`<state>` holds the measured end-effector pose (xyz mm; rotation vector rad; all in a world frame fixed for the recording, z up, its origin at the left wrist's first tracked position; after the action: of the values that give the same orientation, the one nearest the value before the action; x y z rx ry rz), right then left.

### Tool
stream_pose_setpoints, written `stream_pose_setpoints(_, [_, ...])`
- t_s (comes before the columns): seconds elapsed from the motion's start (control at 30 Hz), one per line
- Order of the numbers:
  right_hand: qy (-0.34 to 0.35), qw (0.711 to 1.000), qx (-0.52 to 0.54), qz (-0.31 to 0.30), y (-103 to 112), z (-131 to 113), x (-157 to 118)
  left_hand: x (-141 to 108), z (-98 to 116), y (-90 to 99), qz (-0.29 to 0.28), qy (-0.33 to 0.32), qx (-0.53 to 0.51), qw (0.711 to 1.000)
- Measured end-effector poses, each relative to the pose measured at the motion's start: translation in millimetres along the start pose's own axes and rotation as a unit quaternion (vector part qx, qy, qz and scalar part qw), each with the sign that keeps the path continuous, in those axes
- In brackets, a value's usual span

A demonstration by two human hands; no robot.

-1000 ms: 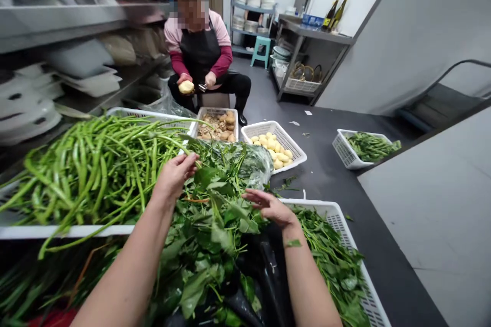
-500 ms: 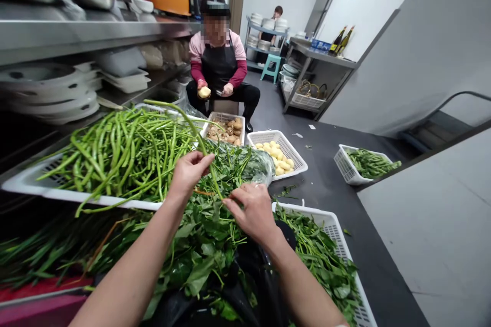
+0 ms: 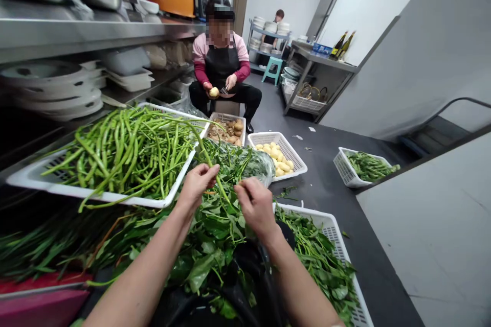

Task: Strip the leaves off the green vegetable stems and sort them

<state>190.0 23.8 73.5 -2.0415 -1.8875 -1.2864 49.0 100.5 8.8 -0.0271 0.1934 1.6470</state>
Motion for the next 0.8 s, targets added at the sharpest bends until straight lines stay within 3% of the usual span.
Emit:
stream_pose_setpoints(0.07, [-0.019,0.993,-0.076,-0.09,-21.9,14.9,3.9,-5.5,0.7,-4.3,-0.003,-0.006,-0.01,1.0])
stream_pose_setpoints(0.13, [-0.003,0.98,-0.144,-0.133,-40.2,21.1,3.4,-8.9,-4.4,-9.2,-0.018,0.017,-0.045,0.999])
stream_pose_setpoints(0.23, [0.137,0.973,-0.13,-0.13,-52.9,-5.1,-4.2,-8.9,-23.3,-16.5,-0.053,0.095,-0.101,0.989])
stream_pose_setpoints(0.3, [0.227,0.964,-0.077,-0.117,-44.4,-27.2,-13.4,-7.2,-37.2,-19.1,-0.072,0.14,-0.11,0.981])
stream_pose_setpoints(0.33, [0.234,0.965,-0.057,-0.106,-33.6,-30.1,-16.5,-6.5,-43.1,-19.6,-0.08,0.154,-0.107,0.979])
stream_pose_setpoints(0.4, [0.157,0.984,-0.051,-0.065,0.2,-11.2,-21.4,-7.1,-53.5,-21.0,-0.103,0.179,-0.099,0.973])
stream_pose_setpoints(0.5, [-0.036,0.992,-0.123,-0.014,67.5,60.5,-53.0,-11.3,-64.4,-23.9,-0.152,0.204,-0.083,0.964])
stream_pose_setpoints(0.57, [-0.155,0.966,-0.205,-0.012,109.0,111.6,-92.3,-14.5,-68.8,-27.1,-0.187,0.208,-0.075,0.957])
stream_pose_setpoints(0.63, [-0.274,0.925,-0.261,-0.04,134.6,148.9,-132.2,-18.0,-72.1,-32.7,-0.216,0.209,-0.067,0.951])
stream_pose_setpoints(0.7, [-0.333,0.907,-0.253,-0.05,136.7,156.2,-152.3,-22.2,-75.2,-39.8,-0.228,0.211,-0.047,0.949])
stream_pose_setpoints(0.8, [-0.34,0.934,-0.097,-0.051,91.3,126.2,-134.3,-30.0,-74.7,-52.2,-0.228,0.188,0.006,0.955])
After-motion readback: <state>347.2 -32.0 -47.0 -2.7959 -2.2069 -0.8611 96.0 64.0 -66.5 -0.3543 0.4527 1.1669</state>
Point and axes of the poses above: each hand's wrist, its own x-axis towards the middle knuckle, its own y-axis out of the back of the hand, z = x × y, the point moved 7 cm from there along x, towards the middle knuckle, and after that the axes turned 12 degrees about x, right-handed, at the moved point
